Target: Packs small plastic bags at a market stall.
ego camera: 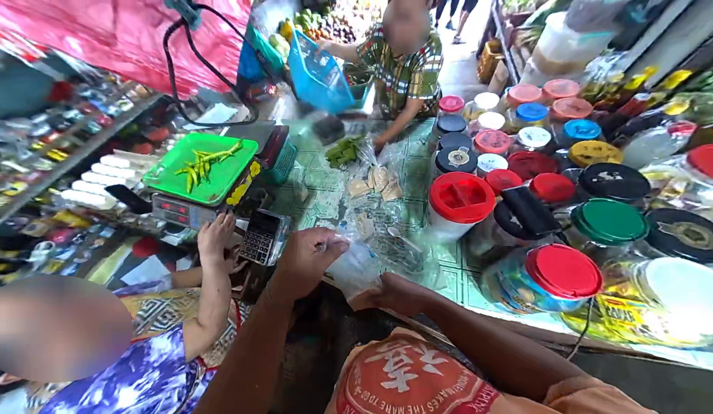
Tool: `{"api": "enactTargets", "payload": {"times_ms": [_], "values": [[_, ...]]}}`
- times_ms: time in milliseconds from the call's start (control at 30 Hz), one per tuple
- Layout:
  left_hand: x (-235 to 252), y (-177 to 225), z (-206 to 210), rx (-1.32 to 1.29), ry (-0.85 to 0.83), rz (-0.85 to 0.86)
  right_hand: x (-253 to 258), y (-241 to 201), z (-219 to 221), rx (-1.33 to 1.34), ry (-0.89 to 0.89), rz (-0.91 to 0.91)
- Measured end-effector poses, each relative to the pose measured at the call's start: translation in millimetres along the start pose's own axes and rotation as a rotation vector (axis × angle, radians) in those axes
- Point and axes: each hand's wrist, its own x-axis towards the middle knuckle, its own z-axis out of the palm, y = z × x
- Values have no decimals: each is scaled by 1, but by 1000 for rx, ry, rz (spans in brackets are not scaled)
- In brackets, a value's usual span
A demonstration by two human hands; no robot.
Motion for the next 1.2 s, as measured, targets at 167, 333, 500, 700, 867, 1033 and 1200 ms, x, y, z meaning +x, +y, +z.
{"api": "enactTargets", "payload": {"times_ms": [167,333,500,700,867,1033,1200], "values": [[-4,11,1,-275,-94,135,-17,45,0,536,323,-50],[-21,-15,33,-36,-277,8,-5,29,33,1067,328,281],[-111,-58,73,-144,-278,-51,47,-9,61,1519,233,176],[-176,-123,16,-980,412,-520,64,-97,65,1014,320,-31],[-160,-132,-47,-878,374,-465,65,-113,52,344,-34,-174],[-122,-140,0,-716,123,-534,85,-93,64,-502,138,256],[-125,-140,41,-237,156,-264,70,-34,101,1026,479,190]]}}
